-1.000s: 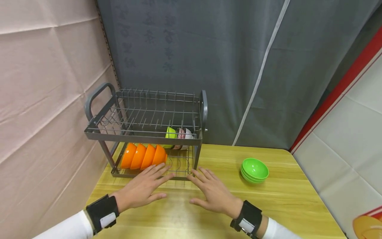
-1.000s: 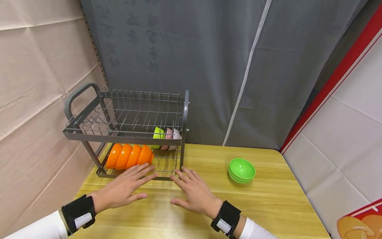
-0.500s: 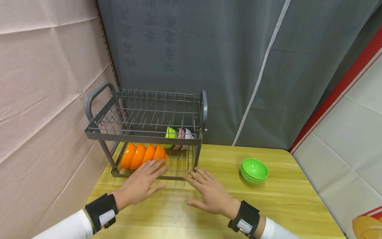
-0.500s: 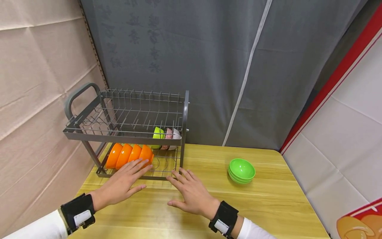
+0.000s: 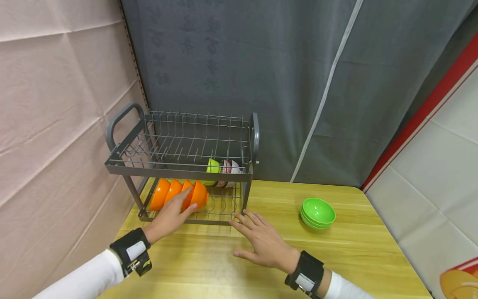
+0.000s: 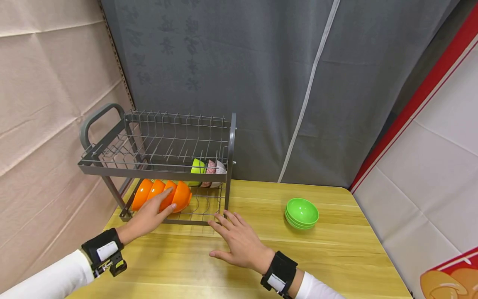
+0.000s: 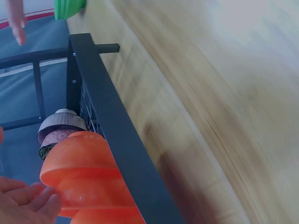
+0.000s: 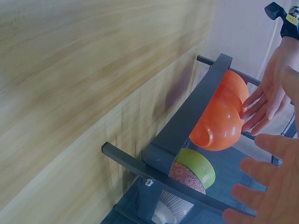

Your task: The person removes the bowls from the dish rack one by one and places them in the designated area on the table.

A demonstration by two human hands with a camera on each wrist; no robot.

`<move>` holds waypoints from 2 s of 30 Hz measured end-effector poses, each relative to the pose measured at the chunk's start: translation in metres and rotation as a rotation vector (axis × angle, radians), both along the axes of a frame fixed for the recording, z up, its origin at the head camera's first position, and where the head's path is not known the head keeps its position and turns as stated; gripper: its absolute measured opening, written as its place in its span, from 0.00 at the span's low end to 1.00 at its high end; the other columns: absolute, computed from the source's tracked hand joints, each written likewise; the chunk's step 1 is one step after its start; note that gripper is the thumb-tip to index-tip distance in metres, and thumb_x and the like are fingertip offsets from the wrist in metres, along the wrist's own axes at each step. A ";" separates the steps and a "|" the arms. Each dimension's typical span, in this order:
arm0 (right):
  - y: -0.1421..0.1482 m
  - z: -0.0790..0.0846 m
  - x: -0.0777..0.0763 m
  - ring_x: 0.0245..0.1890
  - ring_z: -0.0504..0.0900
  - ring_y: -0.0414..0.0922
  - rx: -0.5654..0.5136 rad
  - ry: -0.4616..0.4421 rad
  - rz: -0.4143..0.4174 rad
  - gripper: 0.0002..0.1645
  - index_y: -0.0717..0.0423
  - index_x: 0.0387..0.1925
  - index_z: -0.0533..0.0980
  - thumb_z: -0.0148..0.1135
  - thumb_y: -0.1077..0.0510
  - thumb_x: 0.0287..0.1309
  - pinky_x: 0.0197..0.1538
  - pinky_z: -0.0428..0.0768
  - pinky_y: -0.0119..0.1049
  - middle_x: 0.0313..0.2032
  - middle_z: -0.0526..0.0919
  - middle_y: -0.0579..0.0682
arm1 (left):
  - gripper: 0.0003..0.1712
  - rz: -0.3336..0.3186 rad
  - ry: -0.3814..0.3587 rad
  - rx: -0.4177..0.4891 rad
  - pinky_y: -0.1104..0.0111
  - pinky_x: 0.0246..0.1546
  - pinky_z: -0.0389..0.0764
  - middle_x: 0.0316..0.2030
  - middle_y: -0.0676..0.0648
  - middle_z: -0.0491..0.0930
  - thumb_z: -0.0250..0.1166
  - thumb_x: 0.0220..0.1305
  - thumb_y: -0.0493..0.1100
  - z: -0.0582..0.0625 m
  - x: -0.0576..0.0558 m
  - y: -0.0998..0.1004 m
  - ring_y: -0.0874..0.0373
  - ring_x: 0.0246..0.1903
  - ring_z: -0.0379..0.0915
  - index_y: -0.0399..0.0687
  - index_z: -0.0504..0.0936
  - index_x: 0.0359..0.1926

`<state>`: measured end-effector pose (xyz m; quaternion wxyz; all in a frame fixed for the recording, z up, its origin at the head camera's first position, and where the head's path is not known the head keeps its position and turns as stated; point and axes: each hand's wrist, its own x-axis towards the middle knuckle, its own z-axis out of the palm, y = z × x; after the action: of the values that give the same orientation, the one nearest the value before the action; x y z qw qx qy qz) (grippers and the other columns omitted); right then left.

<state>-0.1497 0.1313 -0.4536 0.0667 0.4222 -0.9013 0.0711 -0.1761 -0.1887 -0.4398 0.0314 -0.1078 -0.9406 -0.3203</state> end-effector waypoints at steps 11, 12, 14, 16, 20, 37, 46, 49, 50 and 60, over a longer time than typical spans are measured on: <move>0.000 0.001 0.000 0.77 0.62 0.56 0.005 0.005 0.002 0.48 0.41 0.77 0.59 0.43 0.21 0.65 0.77 0.64 0.57 0.78 0.60 0.49 | 0.39 0.059 -0.175 0.164 0.46 0.61 0.80 0.69 0.29 0.69 0.57 0.76 0.49 -0.001 -0.010 0.003 0.35 0.64 0.73 0.37 0.53 0.79; 0.000 0.001 0.000 0.77 0.62 0.56 0.007 0.007 0.001 0.48 0.41 0.77 0.59 0.43 0.21 0.65 0.77 0.64 0.56 0.78 0.60 0.48 | 0.39 0.062 -0.184 0.173 0.46 0.61 0.80 0.69 0.29 0.69 0.56 0.77 0.49 -0.001 -0.011 0.003 0.35 0.65 0.73 0.38 0.53 0.79; 0.000 0.001 0.000 0.77 0.62 0.56 0.007 0.008 0.000 0.48 0.41 0.77 0.59 0.43 0.21 0.65 0.77 0.64 0.56 0.78 0.60 0.48 | 0.38 0.067 -0.201 0.194 0.47 0.61 0.80 0.69 0.28 0.69 0.55 0.77 0.48 -0.003 -0.014 0.004 0.35 0.66 0.72 0.39 0.53 0.79; 0.000 0.000 0.000 0.76 0.62 0.57 0.006 0.014 0.002 0.48 0.41 0.77 0.60 0.43 0.21 0.65 0.77 0.65 0.56 0.78 0.60 0.49 | 0.37 0.084 -0.213 0.211 0.49 0.59 0.82 0.68 0.28 0.70 0.55 0.77 0.47 -0.004 -0.016 0.005 0.35 0.66 0.72 0.40 0.54 0.79; 0.000 0.000 -0.001 0.76 0.63 0.57 0.004 0.019 0.005 0.48 0.42 0.77 0.60 0.43 0.21 0.65 0.76 0.66 0.56 0.78 0.61 0.49 | 0.34 0.112 -0.234 0.244 0.60 0.39 0.87 0.65 0.27 0.73 0.56 0.76 0.44 -0.008 -0.019 0.006 0.36 0.64 0.74 0.37 0.57 0.77; 0.001 -0.001 -0.001 0.77 0.61 0.56 0.001 -0.002 -0.003 0.49 0.42 0.77 0.59 0.45 0.22 0.65 0.77 0.64 0.56 0.78 0.60 0.49 | 0.21 0.194 -0.174 0.219 0.54 0.51 0.86 0.55 0.28 0.81 0.55 0.73 0.31 -0.018 -0.021 0.012 0.37 0.56 0.80 0.25 0.73 0.63; 0.002 0.000 0.000 0.77 0.62 0.56 -0.006 0.005 0.000 0.48 0.42 0.77 0.60 0.47 0.23 0.65 0.77 0.64 0.57 0.77 0.62 0.51 | 0.21 0.173 -0.168 0.219 0.56 0.48 0.86 0.54 0.28 0.82 0.55 0.74 0.33 -0.016 -0.022 0.011 0.38 0.55 0.81 0.25 0.73 0.63; 0.002 0.000 0.000 0.77 0.62 0.56 -0.006 0.008 0.001 0.48 0.42 0.77 0.60 0.47 0.23 0.65 0.76 0.65 0.57 0.77 0.63 0.51 | 0.22 0.165 -0.162 0.233 0.54 0.51 0.86 0.55 0.27 0.81 0.56 0.74 0.34 -0.014 -0.023 0.011 0.37 0.56 0.80 0.25 0.73 0.64; 0.001 0.000 -0.001 0.77 0.62 0.56 -0.004 0.011 0.001 0.48 0.42 0.77 0.60 0.47 0.23 0.65 0.76 0.65 0.57 0.77 0.63 0.51 | 0.23 0.162 -0.162 0.240 0.53 0.51 0.86 0.55 0.27 0.81 0.56 0.74 0.35 -0.014 -0.023 0.011 0.36 0.57 0.80 0.25 0.73 0.64; 0.003 0.000 -0.001 0.77 0.62 0.56 0.012 0.045 -0.002 0.48 0.41 0.78 0.58 0.48 0.23 0.65 0.76 0.65 0.57 0.78 0.61 0.50 | 0.22 0.122 -0.138 0.289 0.49 0.58 0.83 0.57 0.29 0.81 0.57 0.75 0.37 -0.004 -0.020 0.017 0.37 0.58 0.79 0.29 0.74 0.64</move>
<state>-0.1510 0.1341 -0.4532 0.0843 0.4230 -0.9005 0.0560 -0.1964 -0.1715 -0.4437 0.0012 -0.0224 -0.8895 -0.4564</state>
